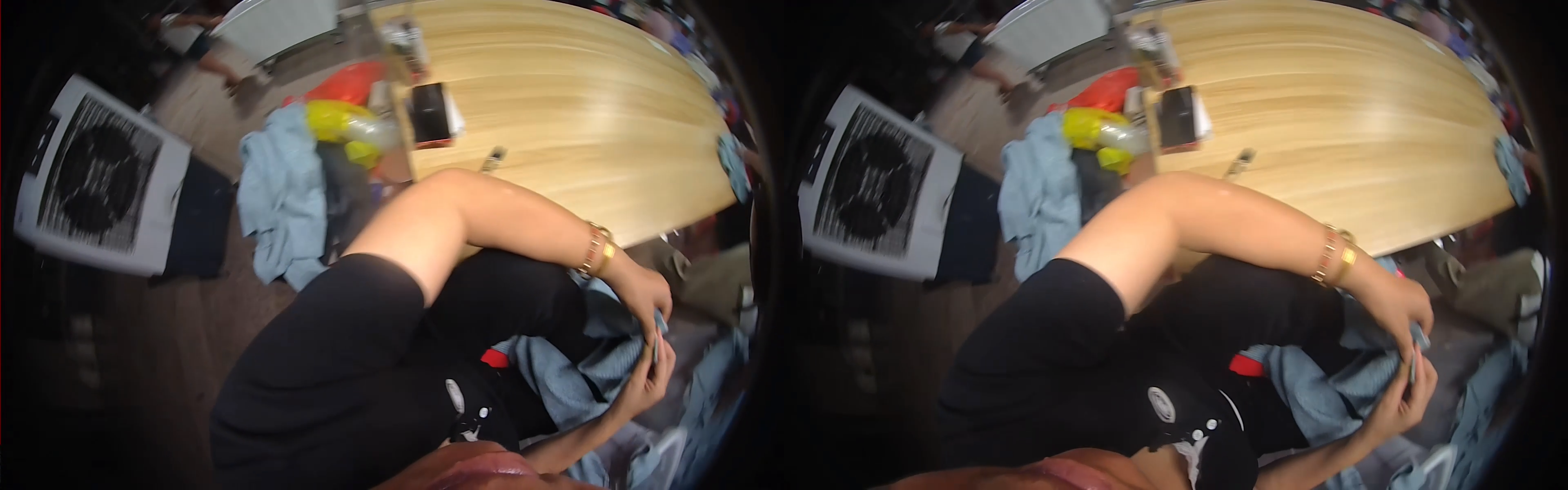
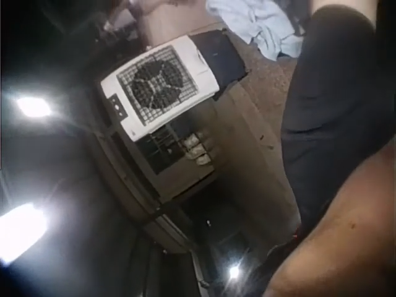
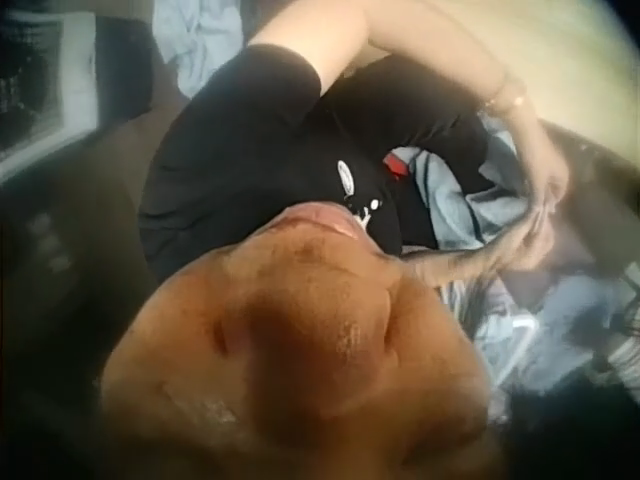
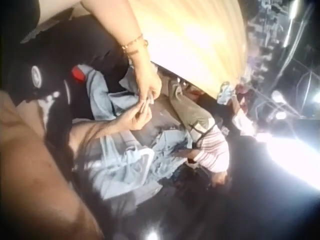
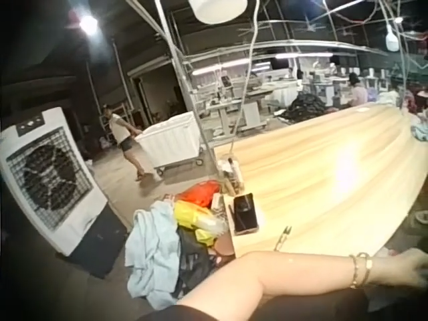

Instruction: Clipping loose threads from knitted sweaters using a small pair of nippers.

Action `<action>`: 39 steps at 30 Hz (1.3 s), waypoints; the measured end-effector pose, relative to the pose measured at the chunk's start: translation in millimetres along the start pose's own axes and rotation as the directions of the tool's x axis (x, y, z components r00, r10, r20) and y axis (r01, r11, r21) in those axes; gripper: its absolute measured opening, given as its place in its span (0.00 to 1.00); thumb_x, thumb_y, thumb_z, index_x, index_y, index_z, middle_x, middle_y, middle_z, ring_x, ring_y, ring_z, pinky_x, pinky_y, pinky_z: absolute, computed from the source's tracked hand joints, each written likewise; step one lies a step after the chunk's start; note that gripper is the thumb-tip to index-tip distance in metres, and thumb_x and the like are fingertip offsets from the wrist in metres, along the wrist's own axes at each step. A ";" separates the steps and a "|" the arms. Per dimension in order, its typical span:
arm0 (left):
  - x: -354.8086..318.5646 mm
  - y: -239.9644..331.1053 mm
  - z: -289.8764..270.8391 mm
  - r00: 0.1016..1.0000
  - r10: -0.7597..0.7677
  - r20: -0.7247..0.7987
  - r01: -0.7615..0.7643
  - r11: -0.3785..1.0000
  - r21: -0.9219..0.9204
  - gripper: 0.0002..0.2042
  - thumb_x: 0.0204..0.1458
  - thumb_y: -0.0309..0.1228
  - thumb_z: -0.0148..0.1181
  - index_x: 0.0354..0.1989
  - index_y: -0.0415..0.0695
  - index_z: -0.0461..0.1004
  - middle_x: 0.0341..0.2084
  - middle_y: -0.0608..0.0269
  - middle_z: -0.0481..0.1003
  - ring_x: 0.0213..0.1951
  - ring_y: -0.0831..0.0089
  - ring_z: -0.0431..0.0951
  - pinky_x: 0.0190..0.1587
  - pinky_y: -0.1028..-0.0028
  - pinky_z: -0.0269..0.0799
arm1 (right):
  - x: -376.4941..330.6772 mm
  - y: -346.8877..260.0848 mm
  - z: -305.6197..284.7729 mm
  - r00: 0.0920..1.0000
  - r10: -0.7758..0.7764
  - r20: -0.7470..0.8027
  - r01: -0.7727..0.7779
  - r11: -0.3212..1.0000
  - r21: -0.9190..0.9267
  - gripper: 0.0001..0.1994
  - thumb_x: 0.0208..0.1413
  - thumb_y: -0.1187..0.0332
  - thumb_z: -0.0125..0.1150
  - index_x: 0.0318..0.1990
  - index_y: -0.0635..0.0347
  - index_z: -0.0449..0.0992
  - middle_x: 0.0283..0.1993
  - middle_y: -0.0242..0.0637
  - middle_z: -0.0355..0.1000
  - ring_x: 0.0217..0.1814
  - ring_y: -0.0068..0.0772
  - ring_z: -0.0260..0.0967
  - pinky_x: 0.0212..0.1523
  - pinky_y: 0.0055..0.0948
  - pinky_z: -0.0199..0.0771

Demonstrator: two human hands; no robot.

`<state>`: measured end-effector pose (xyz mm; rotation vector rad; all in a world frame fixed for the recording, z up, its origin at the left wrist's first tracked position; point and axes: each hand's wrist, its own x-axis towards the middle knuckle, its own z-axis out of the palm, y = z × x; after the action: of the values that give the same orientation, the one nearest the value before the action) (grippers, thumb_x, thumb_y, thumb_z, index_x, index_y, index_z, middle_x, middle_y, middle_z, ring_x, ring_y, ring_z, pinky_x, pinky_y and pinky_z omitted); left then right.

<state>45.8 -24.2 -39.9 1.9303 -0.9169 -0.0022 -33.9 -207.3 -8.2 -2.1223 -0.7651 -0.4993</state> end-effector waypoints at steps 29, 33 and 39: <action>-27.8 49.9 -28.2 0.994 -0.052 0.101 0.067 0.986 -0.154 0.07 0.47 0.26 0.68 0.32 0.39 0.77 0.25 0.71 0.75 0.31 0.85 0.71 0.34 0.83 0.66 | -12.7 3.1 0.8 0.923 0.367 0.116 -0.330 0.601 0.728 0.10 0.48 0.84 0.65 0.38 0.70 0.72 0.38 0.37 0.75 0.39 0.22 0.73 0.42 0.19 0.74; -30.5 54.0 -30.6 0.997 -0.031 0.076 0.037 0.997 -0.072 0.07 0.47 0.25 0.67 0.32 0.38 0.76 0.24 0.70 0.75 0.31 0.84 0.72 0.34 0.81 0.68 | -12.0 -0.3 4.9 0.939 0.343 0.036 -0.264 0.647 0.715 0.10 0.48 0.84 0.64 0.39 0.71 0.73 0.36 0.35 0.74 0.39 0.19 0.72 0.41 0.16 0.73; -33.3 59.2 -30.5 0.960 0.272 -0.066 -0.253 0.945 0.208 0.05 0.47 0.22 0.62 0.33 0.39 0.74 0.24 0.60 0.75 0.28 0.72 0.77 0.31 0.75 0.72 | -13.1 -7.9 9.0 0.950 0.304 -0.073 -0.213 0.799 0.562 0.09 0.48 0.83 0.66 0.38 0.69 0.75 0.36 0.33 0.74 0.36 0.16 0.71 0.36 0.13 0.72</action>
<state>-2.2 3.8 9.7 1.9551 -1.1399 0.3463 -48.1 -200.8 -16.7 -1.5865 -0.4402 -0.2529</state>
